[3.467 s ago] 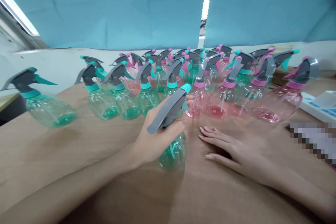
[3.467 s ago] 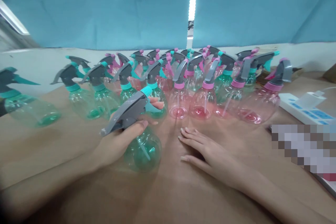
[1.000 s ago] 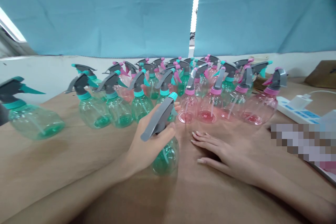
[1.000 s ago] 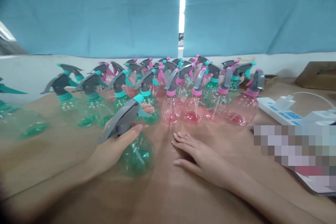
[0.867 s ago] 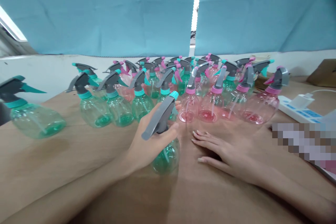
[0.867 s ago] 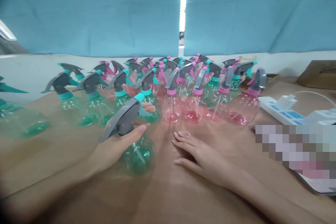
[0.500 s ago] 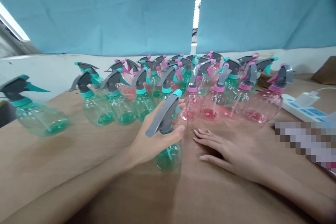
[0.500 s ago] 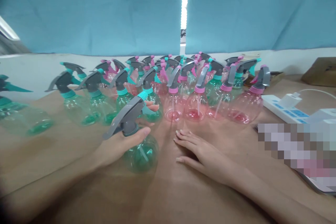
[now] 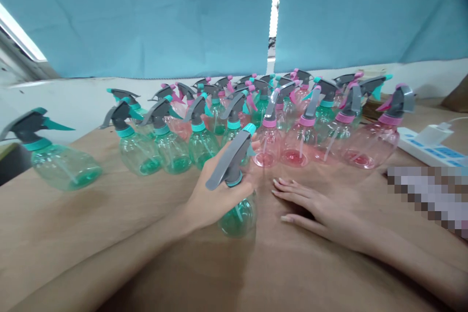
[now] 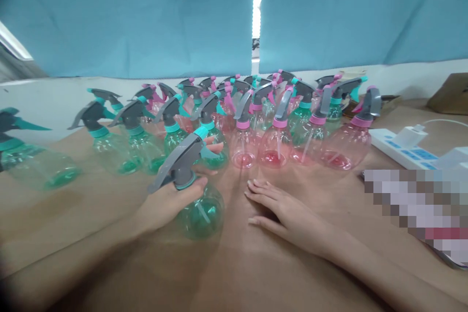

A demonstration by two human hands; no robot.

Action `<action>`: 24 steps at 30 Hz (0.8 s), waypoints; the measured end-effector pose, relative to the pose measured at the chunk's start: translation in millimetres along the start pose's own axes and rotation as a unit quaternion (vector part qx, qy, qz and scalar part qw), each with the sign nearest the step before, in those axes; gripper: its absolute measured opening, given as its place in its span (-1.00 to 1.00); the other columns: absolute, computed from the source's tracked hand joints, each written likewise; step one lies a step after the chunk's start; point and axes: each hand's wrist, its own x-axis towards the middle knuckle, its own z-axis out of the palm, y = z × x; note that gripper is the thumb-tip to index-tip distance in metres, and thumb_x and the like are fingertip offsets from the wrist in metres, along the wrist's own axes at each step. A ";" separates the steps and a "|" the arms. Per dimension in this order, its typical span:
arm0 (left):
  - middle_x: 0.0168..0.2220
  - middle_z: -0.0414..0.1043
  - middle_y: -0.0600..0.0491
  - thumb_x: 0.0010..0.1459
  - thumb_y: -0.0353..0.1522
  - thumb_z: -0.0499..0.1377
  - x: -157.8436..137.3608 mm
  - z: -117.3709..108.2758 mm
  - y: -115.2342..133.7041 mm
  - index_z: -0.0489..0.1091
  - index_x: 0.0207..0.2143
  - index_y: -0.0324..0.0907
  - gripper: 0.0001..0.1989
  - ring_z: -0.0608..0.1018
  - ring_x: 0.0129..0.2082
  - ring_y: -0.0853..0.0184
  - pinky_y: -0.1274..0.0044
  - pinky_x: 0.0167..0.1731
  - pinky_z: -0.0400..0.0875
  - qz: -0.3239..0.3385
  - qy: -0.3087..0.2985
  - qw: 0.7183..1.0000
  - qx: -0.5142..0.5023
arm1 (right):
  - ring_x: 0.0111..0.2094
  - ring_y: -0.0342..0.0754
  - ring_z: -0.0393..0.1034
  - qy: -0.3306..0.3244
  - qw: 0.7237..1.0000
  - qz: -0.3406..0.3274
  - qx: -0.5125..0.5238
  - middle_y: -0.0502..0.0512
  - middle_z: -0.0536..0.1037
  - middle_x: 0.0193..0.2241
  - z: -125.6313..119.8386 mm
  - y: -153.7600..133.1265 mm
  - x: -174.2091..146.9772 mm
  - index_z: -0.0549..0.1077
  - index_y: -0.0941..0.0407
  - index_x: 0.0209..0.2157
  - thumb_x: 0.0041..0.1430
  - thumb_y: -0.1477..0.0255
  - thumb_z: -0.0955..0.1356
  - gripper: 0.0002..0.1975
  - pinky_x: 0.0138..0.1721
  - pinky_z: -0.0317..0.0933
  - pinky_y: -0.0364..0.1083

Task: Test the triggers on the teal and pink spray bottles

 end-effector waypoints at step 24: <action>-0.38 0.39 0.09 -0.02 -0.35 0.06 -1.2 0.4 -2.4 0.34 0.04 -0.04 -0.50 0.42 -0.41 0.30 0.50 -0.44 0.35 0.010 0.006 1.000 0.023 | 0.29 0.11 -0.01 -0.001 1.000 0.005 -0.003 0.03 0.16 0.28 2.2 1.2 -0.2 0.14 -0.05 0.27 0.27 0.12 0.24 -0.42 0.25 -0.01 0.20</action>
